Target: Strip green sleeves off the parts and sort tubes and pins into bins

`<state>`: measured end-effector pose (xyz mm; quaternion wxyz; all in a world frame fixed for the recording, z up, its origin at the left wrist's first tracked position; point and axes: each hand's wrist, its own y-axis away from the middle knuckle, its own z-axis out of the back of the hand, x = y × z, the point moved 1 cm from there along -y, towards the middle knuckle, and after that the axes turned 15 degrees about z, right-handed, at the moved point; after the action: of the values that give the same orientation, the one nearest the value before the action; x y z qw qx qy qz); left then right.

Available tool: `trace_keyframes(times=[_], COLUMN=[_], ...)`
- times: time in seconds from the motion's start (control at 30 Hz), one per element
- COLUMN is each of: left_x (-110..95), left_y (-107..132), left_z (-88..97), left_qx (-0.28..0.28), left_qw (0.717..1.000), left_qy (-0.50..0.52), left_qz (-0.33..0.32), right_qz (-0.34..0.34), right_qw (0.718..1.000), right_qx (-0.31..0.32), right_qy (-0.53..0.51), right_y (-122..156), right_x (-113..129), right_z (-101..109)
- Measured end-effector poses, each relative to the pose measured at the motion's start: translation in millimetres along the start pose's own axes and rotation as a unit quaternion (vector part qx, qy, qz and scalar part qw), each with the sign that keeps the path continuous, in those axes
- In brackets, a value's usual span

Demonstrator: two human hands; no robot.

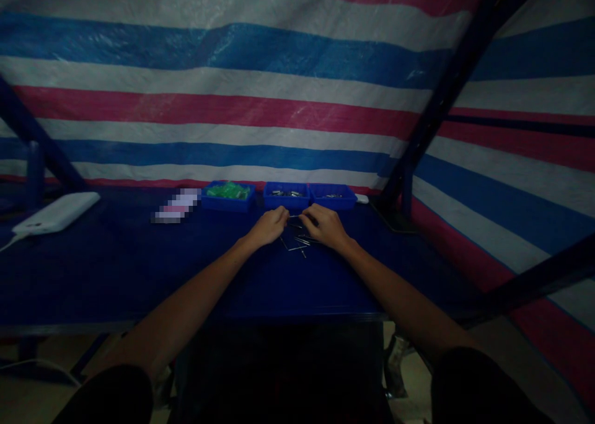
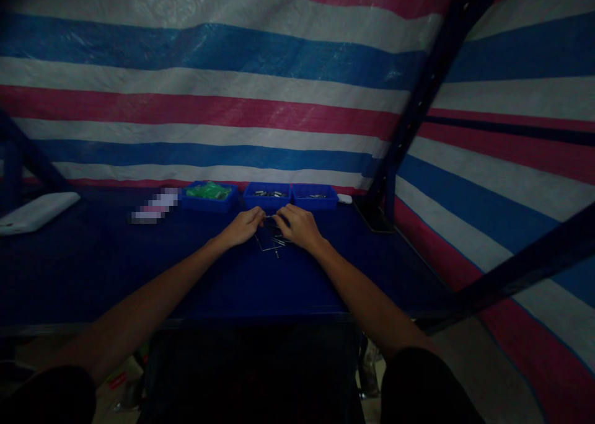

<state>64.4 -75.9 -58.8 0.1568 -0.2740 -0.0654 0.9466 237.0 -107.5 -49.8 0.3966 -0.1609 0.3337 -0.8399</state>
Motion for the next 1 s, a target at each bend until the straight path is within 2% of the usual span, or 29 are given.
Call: trace_keyframes(times=[0.07,0.1,0.2,0.23,0.27,0.3,0.4,0.47,0.57,0.7,0.8,1.0], left_x=[-1,-2,-6,-7,-8,-8,-7,-6,-5,-4,-3,-4], left_y=[-2,-3,-3,-2,-1,0,2,2,-1,-4,-4,0], left_z=[-2.2,-3.6,-8.0,-9.3,-10.4,-11.3,-13.6,-14.9,-14.7,-7.7,-1.0,2.2], left_qx=[-0.001,-0.003,-0.006,-0.004,-0.002,0.0,0.005,0.008,0.013,0.031,0.03,0.012], left_qw=[1.0,1.0,0.999,0.999,0.999,0.998,0.997,0.997,0.999,0.999,0.998,0.995], left_qy=[0.002,-0.002,-0.03,-0.041,-0.051,-0.059,-0.072,-0.07,-0.048,0.009,0.048,0.089], left_qz=[-0.002,-0.004,-0.012,-0.015,-0.017,-0.019,-0.017,-0.01,0.007,0.015,0.018,0.033], right_qz=[-0.016,-0.03,-0.076,-0.094,-0.118,-0.151,-0.251,-0.268,-0.228,-0.125,-0.059,-0.009], right_qw=[0.999,0.994,0.953,0.939,0.933,0.935,0.948,0.952,0.969,0.992,0.997,0.997], right_qx=[-0.047,-0.095,-0.273,-0.305,-0.307,-0.278,-0.12,-0.059,-0.037,0.01,0.024,0.015], right_qy=[0.019,0.037,0.109,0.131,0.149,0.16,0.154,0.132,0.089,-0.001,-0.047,-0.072], right_y=[-4,-6,-10,-10,-10,-8,3,11,15,6,1,1], right_x=[-4,-8,-26,-34,-43,-52,-73,-77,-64,-28,-6,3], right_z=[9,15,35,40,44,46,43,36,21,1,-7,-7])
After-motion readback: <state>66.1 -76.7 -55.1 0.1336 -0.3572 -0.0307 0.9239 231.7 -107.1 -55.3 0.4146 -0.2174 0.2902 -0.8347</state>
